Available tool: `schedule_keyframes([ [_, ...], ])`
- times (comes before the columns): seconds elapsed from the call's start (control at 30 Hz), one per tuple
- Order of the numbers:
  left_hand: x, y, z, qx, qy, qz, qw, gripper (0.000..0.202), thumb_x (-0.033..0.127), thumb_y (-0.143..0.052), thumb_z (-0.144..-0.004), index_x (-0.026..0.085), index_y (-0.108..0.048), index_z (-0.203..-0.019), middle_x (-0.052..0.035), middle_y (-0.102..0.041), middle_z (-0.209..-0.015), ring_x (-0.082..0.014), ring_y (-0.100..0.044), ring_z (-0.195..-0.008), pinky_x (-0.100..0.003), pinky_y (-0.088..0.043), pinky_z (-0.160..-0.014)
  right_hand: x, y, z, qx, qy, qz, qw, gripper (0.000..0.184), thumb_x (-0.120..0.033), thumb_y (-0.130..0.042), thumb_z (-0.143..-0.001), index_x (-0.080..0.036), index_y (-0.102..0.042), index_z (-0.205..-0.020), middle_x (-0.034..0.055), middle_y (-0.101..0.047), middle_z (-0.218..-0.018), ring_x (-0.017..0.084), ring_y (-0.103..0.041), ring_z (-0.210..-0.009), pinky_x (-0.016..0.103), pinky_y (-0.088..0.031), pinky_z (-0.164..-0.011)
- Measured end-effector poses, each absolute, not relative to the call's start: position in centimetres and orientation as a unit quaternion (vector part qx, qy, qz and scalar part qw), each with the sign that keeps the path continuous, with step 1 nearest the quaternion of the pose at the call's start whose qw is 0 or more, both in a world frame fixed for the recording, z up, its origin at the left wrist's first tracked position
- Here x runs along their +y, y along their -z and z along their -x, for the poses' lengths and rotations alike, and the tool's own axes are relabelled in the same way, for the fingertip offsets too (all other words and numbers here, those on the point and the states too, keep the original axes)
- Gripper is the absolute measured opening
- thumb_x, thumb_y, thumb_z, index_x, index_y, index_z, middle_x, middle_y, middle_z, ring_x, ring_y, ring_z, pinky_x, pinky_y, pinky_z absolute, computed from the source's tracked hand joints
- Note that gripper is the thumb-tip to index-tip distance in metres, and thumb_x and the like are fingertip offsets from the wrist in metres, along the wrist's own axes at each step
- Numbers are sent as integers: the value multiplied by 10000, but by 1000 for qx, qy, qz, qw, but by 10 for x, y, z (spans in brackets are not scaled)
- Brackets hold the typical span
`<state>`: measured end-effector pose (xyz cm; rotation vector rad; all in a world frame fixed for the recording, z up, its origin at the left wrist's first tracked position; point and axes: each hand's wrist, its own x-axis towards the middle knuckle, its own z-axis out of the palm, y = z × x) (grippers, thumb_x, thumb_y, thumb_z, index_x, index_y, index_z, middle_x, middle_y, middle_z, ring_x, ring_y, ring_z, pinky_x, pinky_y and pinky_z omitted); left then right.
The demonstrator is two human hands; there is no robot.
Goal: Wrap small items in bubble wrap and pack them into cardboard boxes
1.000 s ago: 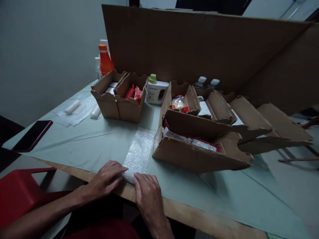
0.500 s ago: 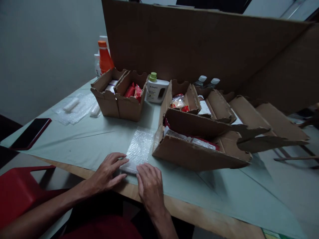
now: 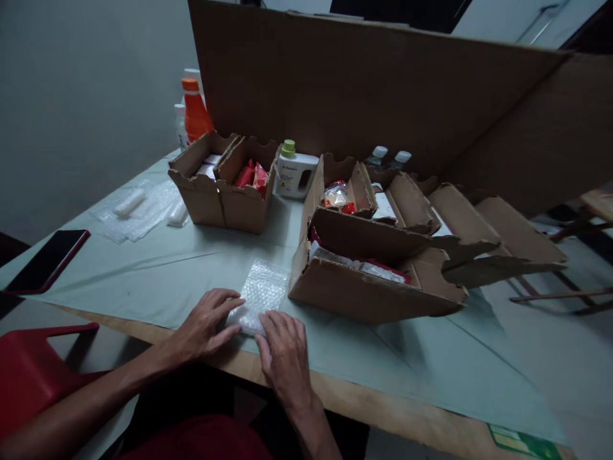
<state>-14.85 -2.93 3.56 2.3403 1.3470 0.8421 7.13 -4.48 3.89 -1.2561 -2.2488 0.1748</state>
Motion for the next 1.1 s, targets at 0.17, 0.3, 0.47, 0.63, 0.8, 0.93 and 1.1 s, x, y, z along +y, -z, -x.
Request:
schedule_keyframes([
  [0.17, -46, -44, 159, 443, -286, -816, 237, 407, 154, -565, -894, 185, -549, -1299, -87, -666, -1063, -230, -575, -993, -411, -481, -918, -48, -43, -77, -824, -143, 471, 281, 239, -232, -549, -976, -229, -622, -1204, 48, -735, -1052, 209, -649, -961, 366, -492, -856],
  [0.3, -32, -36, 157, 487, -269, -801, 220, 417, 197, -573, -903, 135, -558, -1315, -72, -670, -895, -221, -585, -853, -380, -498, -814, -59, -48, -78, -824, -76, 480, 291, 294, -258, -547, -968, -212, -595, -1254, 113, -667, -1226, 259, -611, -1101, 413, -477, -905],
  [0.47, -4, -30, 149, 555, -269, -771, 159, 345, 263, -621, -884, 162, -633, -1213, -90, -689, -931, -249, -609, -882, -417, -489, -844, -42, -46, -57, -844, -73, 478, 231, 370, -183, -633, -881, -209, -616, -1250, 122, -647, -1285, 307, -575, -1162, 480, -446, -976],
  [0.63, -21, -47, 154, 607, -413, -568, 372, 400, 393, -654, -846, 165, -652, -1175, -102, -692, -1018, -239, -637, -933, -398, -505, -847, -10, -43, -52, -774, -203, 529, 283, 290, -190, -573, -918, -195, -654, -1196, 99, -722, -1170, 272, -641, -1071, 449, -475, -957],
  [0.8, -49, -60, 129, 461, -475, -269, 699, 460, 368, -818, -710, 133, -698, -1088, -116, -723, -1078, -222, -673, -971, -339, -494, -904, -29, -47, -51, -670, -390, 534, 337, 303, -411, -534, -964, -224, -667, -1162, 61, -730, -1075, 214, -679, -946, 325, -538, -817],
  [0.93, -52, -57, 105, 386, -506, -223, 739, 406, 382, -834, -682, 133, -715, -980, -74, -731, -899, -197, -663, -843, -284, -489, -793, -52, -47, -62, -677, -323, 543, 377, 269, -427, -569, -933, -265, -718, -1089, 82, -654, -1244, 251, -606, -1154, 377, -510, -952],
  [1.1, -58, -67, 98, 427, -401, -404, 703, 421, 449, -753, -755, 119, -687, -1008, -60, -701, -888, -185, -610, -805, -264, -469, -725, -59, -65, -86, -634, -387, 544, 391, 477, -408, -676, -844, -239, -620, -1287, 86, -650, -1264, 224, -652, -1033, 344, -532, -909],
])
